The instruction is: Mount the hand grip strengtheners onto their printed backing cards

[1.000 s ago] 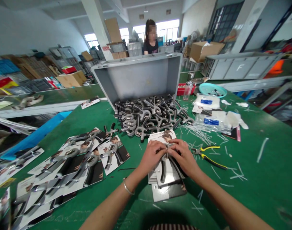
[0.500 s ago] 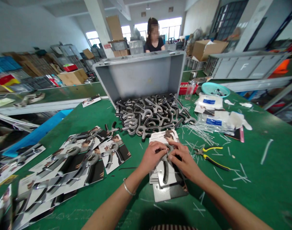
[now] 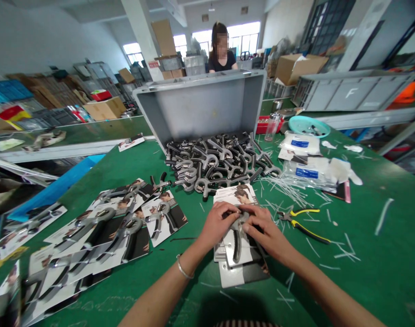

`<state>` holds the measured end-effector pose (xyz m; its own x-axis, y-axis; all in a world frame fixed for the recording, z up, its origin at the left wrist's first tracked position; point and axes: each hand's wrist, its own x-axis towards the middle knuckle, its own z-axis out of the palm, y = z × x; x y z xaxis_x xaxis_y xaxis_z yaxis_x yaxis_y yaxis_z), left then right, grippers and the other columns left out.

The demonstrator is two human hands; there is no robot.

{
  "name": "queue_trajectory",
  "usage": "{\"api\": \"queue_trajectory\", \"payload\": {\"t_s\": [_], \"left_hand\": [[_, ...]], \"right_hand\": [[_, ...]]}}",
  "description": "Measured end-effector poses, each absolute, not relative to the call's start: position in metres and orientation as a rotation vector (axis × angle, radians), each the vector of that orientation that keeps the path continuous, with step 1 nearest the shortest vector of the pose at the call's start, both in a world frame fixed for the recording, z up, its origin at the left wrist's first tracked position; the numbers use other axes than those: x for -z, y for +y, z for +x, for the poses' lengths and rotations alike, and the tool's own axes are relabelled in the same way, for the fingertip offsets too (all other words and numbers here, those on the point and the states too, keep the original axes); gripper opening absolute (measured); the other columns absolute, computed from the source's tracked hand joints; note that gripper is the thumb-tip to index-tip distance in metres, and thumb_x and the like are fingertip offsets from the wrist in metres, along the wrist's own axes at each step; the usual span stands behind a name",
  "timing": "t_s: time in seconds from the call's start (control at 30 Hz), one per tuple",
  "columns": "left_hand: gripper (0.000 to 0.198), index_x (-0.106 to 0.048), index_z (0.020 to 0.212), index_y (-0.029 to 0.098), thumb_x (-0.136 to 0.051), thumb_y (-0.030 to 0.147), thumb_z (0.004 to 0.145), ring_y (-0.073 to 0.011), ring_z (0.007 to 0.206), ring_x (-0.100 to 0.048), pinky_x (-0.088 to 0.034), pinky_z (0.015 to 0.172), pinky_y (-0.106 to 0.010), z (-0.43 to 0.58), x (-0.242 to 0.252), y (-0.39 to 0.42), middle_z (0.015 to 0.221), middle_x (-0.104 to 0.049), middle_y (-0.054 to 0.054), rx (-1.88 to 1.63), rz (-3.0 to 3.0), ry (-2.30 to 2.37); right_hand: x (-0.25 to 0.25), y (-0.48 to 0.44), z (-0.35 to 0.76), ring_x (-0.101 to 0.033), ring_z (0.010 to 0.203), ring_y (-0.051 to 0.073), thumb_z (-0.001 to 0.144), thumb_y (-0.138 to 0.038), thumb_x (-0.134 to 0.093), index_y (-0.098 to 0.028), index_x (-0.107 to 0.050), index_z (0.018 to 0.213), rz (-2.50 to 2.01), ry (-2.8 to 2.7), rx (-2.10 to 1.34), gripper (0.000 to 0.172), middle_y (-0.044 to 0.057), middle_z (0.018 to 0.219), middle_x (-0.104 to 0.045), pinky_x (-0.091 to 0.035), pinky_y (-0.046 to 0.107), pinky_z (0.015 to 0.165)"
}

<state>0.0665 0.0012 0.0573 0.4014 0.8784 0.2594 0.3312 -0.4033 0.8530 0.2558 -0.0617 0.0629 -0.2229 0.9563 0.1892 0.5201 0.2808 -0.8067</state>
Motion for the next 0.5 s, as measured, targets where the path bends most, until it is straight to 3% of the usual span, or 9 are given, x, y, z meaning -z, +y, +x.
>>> {"api": "queue_trajectory", "payload": {"t_s": [0.1, 0.23, 0.33, 0.43, 0.5], "left_hand": [[0.006, -0.071, 0.088, 0.023, -0.066, 0.024, 0.086, -0.0198, 0.094, -0.061, -0.042, 0.09, -0.033, 0.063, -0.059, 0.004, 0.09, -0.072, -0.001, -0.866, 2.004, 0.985], [0.005, -0.071, 0.085, 0.023, -0.066, 0.023, 0.086, -0.0189, 0.091, -0.061, -0.042, 0.089, -0.033, 0.062, -0.069, 0.014, 0.087, -0.072, 0.0, -0.772, 2.137, 0.921], [0.007, -0.068, 0.083, 0.02, -0.064, 0.024, 0.087, -0.0157, 0.081, -0.061, -0.045, 0.079, -0.028, 0.062, -0.098, 0.026, 0.082, -0.069, 0.0, -0.909, 2.065, 0.982], [0.009, -0.066, 0.085, 0.019, -0.064, 0.028, 0.088, -0.0119, 0.073, -0.058, -0.045, 0.072, -0.024, 0.061, -0.141, 0.031, 0.08, -0.065, 0.002, -1.202, 1.945, 1.013], [0.01, -0.064, 0.082, 0.019, -0.067, 0.028, 0.086, -0.0109, 0.071, -0.058, -0.045, 0.069, -0.022, 0.063, -0.162, 0.024, 0.078, -0.064, 0.003, -1.214, 1.943, 0.956]], "right_hand": [[-0.066, -0.073, 0.268, -0.048, 0.122, 0.026, 0.099, -0.036, -0.045, -0.023, -0.067, 0.075, -1.302, -1.879, -0.849, 0.035, 0.004, 0.131, -0.059, -0.033, 0.048, 0.106], [-0.061, -0.076, 0.276, -0.057, 0.107, 0.025, 0.096, -0.036, -0.052, -0.023, -0.066, 0.086, -1.385, -1.73, -0.789, 0.021, 0.006, 0.109, -0.067, -0.039, 0.044, 0.099], [-0.065, -0.069, 0.273, -0.062, 0.092, 0.022, 0.095, -0.035, -0.054, -0.023, -0.064, 0.092, -1.416, -1.651, -0.805, 0.016, 0.005, 0.097, -0.068, -0.047, 0.038, 0.086], [-0.083, -0.06, 0.266, -0.062, 0.083, 0.02, 0.094, -0.035, -0.056, -0.023, -0.063, 0.102, -1.43, -1.588, -0.688, 0.016, 0.005, 0.097, -0.067, -0.049, 0.034, 0.076], [-0.099, -0.054, 0.261, -0.061, 0.083, 0.019, 0.093, -0.035, -0.059, -0.024, -0.062, 0.112, -1.375, -1.615, -0.582, 0.021, 0.005, 0.104, -0.066, -0.048, 0.033, 0.076]]}}
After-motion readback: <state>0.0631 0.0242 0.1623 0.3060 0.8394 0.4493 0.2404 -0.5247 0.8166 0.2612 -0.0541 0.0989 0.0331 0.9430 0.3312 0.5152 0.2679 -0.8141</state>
